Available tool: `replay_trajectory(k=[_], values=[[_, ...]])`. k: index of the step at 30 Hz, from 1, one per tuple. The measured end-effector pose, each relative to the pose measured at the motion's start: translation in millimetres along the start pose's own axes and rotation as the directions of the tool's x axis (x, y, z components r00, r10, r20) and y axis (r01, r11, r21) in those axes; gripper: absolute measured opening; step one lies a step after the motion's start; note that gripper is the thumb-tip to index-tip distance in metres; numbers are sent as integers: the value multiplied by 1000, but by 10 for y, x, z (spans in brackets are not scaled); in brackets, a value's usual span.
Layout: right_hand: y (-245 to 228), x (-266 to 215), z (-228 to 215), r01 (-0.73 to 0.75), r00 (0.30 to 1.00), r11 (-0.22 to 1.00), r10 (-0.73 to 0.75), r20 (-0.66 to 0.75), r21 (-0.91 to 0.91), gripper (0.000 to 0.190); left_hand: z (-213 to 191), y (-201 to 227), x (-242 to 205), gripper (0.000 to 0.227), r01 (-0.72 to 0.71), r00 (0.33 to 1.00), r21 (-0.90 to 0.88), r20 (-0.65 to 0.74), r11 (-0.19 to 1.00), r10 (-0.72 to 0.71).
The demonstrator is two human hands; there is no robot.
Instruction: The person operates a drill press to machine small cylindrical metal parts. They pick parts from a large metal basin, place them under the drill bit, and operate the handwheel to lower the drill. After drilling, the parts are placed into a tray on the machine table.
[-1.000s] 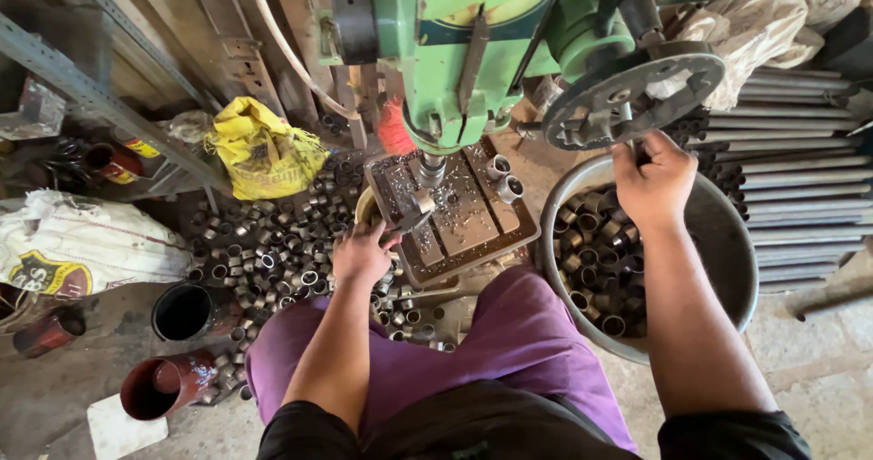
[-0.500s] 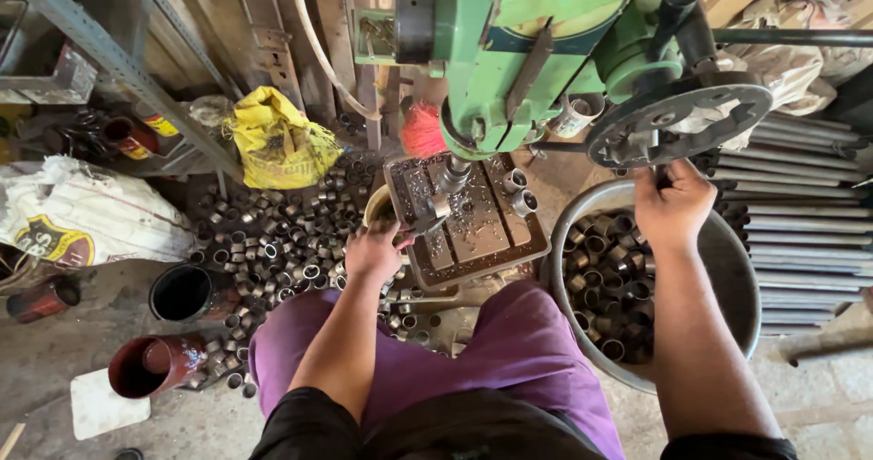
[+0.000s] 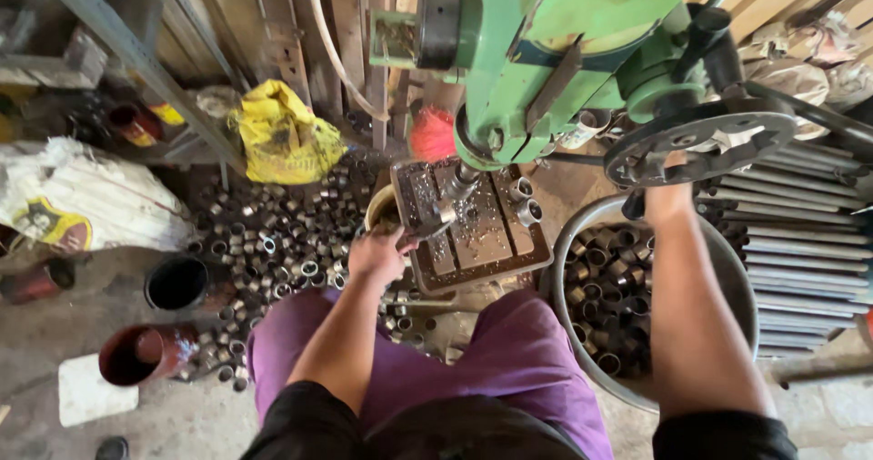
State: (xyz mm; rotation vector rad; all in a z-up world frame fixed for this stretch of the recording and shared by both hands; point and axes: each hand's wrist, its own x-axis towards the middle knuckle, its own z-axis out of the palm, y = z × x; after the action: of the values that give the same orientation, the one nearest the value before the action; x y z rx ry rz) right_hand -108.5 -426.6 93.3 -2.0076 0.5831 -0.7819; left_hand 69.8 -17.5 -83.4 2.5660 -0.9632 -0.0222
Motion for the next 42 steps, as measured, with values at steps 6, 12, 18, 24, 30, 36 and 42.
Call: replay_trajectory(k=[6,12,18,24,30,36,42], values=[[-515,757,-128,113,983,925,-159,97,364,33,-143,36,43,30,32,999,-116,3,993,-32],[-1128,1234,-367,162,874,739,-415,252,654,47,-148,5,34,30,46,999,-132,29,990,-43],[-1057,935,-857,-23,741,632,-510,437,775,44,-126,-22,62,44,-12,1000,12,-24,1000,13],[-1201,-121,-1117,106,841,988,-30,539,-110,27,-112,-37,49,43,14,999,48,47,999,-16],[-1554,-676,-677,-217,950,795,305,63,-567,14,-68,-29,28,40,20,1000,25,13,999,-20],[-1170,-661,-742,51,972,999,-49,229,-4,7,-92,-25,46,42,25,996,87,81,996,-32],[-1016,-654,-688,94,970,992,-111,216,86,7,-103,-2,66,47,30,992,116,121,993,-44]])
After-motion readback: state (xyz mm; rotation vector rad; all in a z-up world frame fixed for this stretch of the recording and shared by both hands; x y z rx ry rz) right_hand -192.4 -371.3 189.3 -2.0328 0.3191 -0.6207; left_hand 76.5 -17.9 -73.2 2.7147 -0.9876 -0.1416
